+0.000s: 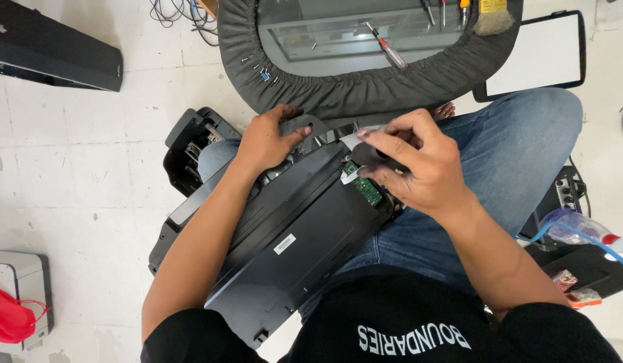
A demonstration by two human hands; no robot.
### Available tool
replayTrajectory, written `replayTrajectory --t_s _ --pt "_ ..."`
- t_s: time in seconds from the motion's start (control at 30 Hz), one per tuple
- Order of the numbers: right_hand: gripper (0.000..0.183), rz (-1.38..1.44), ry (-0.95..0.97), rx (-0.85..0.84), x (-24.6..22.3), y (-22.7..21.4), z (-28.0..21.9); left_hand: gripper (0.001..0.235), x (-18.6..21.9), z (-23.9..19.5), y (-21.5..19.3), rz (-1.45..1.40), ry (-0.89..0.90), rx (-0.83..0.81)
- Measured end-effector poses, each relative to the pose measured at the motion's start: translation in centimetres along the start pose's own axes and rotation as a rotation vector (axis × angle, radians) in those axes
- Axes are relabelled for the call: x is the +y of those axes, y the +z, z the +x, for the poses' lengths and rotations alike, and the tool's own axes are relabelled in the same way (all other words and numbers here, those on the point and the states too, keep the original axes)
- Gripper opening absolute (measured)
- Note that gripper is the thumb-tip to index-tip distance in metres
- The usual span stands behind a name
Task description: The person disassembles a black electronic device by prying open the casing with a screwdriver and a black cylindrical tool. They remove the top cover, detach internal components including a circuit board and gears, and place the parts on a nearby table.
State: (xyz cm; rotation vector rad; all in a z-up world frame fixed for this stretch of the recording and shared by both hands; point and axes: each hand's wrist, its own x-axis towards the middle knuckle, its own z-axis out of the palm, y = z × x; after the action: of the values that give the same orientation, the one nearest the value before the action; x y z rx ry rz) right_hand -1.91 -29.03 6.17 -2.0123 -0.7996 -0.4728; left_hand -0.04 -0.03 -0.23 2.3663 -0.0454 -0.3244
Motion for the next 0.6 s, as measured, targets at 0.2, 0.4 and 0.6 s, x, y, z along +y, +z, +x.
replayTrajectory --t_s 0.2,0.4,0.6 --pt "0.038 -0.449 -0.081 -0.357 -2.9 -2.9 2.6 0.047 0.0 0.1 0.1 0.027 0.0 -0.012" --pt "0.04 -0.293 0.008 -0.636 -0.4 -4.6 3.5 0.044 0.3 0.0 -0.1 0.034 -0.016 -0.036" --pt "0.034 -0.287 -0.078 -0.769 -0.3 -5.4 4.4 0.044 0.5 0.0 -0.1 0.057 -0.024 -0.052"
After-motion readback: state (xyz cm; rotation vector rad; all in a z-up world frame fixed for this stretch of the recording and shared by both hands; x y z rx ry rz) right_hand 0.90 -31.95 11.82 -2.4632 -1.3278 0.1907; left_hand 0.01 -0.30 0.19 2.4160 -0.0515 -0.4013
